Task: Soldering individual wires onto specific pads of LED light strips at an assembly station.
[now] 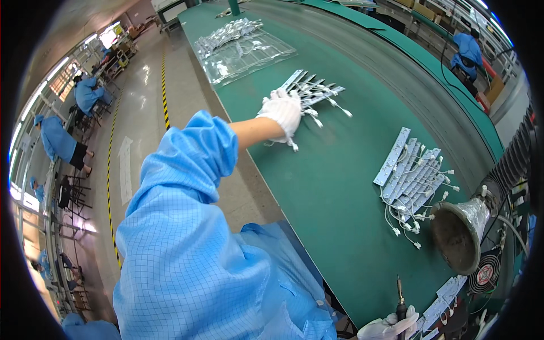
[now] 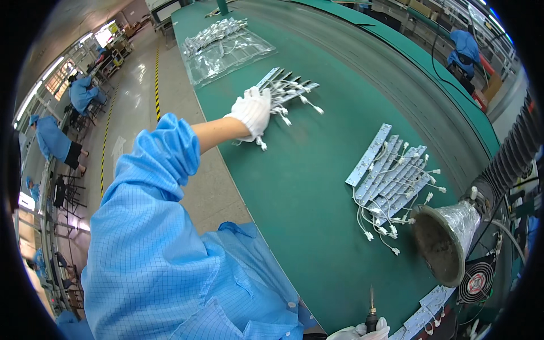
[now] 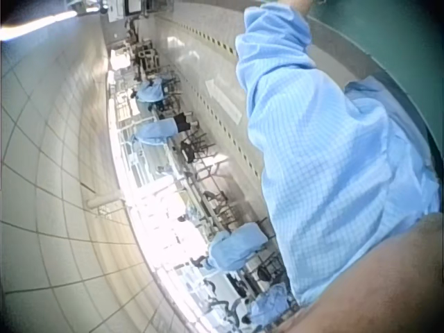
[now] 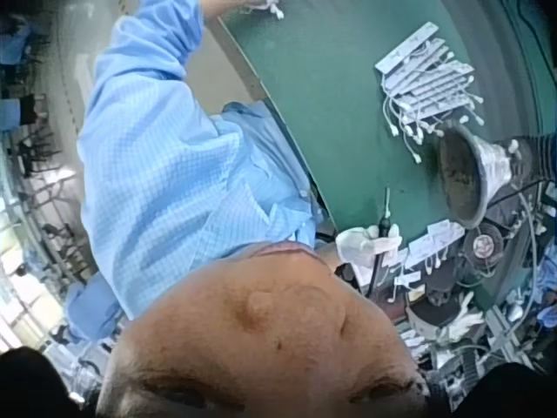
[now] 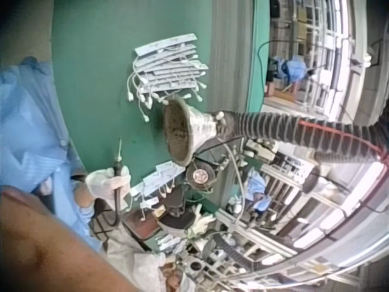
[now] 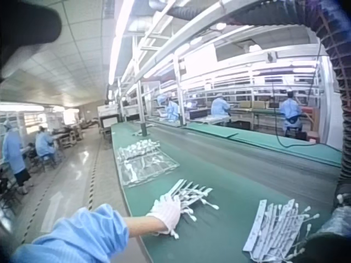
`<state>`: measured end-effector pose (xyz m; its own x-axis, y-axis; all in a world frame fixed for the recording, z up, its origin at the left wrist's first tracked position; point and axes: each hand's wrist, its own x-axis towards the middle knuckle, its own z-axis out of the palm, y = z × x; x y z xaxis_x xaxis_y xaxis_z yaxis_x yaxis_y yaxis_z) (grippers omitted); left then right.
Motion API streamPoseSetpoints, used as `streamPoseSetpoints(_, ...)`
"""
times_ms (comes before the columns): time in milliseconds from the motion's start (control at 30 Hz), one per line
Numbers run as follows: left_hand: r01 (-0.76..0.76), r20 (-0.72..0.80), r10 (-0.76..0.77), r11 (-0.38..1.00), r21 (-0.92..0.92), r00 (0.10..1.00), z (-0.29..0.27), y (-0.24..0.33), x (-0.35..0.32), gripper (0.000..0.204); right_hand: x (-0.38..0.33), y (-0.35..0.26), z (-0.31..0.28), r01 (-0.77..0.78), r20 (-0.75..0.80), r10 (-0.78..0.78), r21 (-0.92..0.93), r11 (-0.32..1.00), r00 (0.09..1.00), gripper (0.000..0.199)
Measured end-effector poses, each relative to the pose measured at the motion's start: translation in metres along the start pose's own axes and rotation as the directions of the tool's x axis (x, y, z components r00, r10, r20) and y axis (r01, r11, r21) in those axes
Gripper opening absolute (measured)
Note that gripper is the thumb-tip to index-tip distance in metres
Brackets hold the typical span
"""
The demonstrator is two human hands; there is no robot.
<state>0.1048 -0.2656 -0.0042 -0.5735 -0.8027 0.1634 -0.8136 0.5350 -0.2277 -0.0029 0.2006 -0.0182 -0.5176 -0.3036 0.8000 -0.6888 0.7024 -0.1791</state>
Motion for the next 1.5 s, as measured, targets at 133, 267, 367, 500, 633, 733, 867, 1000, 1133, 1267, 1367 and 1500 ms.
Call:
streamPoseSetpoints(133,-0.037,-0.1,0.023,0.989,-0.143,0.995,0.024,-0.023,0.008,0.044,0.005,-0.011,-0.01,-0.22,0.03,0.219,0.249,0.943,0.975,0.028)
streamPoseSetpoints(267,0.03,-0.01,-0.035,0.947,-0.32,0.999,0.004,-0.012,0.033,0.028,0.016,-0.015,-0.023,-0.52,0.139,0.521,0.465,0.717,0.842,0.025)
streamPoseSetpoints(367,0.058,-0.081,-0.093,0.933,-0.356,0.992,0.017,-0.035,0.077,0.019,0.017,-0.015,-0.027,-0.454,0.159,0.426,0.298,0.839,0.891,0.021)
streamPoseSetpoints(500,0.366,0.353,0.119,-0.109,-0.924,0.928,-0.042,0.008,0.12,0.016,0.019,-0.002,-0.025,-0.249,0.19,0.206,0.242,0.938,0.96,0.018)
streamPoseSetpoints(633,-0.481,0.03,0.487,0.869,-0.12,0.873,-0.033,0.072,0.233,0.026,0.022,-0.003,-0.023,-0.046,0.27,0.025,0.071,0.996,0.963,0.019)
streamPoseSetpoints(733,-0.204,-0.146,0.152,0.857,-0.473,0.978,-0.062,0.181,0.253,0.035,0.018,-0.004,-0.022,-0.066,0.305,0.066,-0.01,0.998,0.95,0.019)
streamPoseSetpoints(867,-0.195,-0.215,0.12,0.909,-0.37,0.969,-0.051,0.253,0.286,0.04,0.023,-0.004,-0.015,-0.121,0.293,0.117,-0.003,0.993,0.949,0.019)
streamPoseSetpoints(1000,-0.114,0.131,0.175,0.918,-0.379,0.976,-0.026,0.295,0.282,0.098,0.021,-0.003,-0.015,-0.24,0.345,0.209,0.049,0.97,0.915,0.02)
streamPoseSetpoints(1133,-0.259,0.173,0.38,0.838,-0.48,0.909,-0.031,0.273,0.298,0.084,0.023,-0.006,-0.016,-0.222,0.326,0.196,0.044,0.974,0.925,0.021)
streamPoseSetpoints(1267,-0.737,-0.061,0.837,0.512,0.441,0.544,-0.034,0.208,0.278,0.028,0.018,0.002,-0.022,-0.21,0.341,0.169,0.088,0.974,0.925,0.021)
streamPoseSetpoints(1367,-0.6,-0.154,0.582,0.749,-0.281,0.799,-0.055,0.188,0.197,0.042,0.012,0.006,-0.023,-0.217,0.329,0.18,0.078,0.973,0.927,0.024)
streamPoseSetpoints(1500,-0.553,-0.124,0.573,0.675,-0.487,0.81,-0.062,0.163,0.067,0.07,0.022,0.001,-0.023,-0.194,0.256,0.153,0.142,0.971,0.955,0.02)
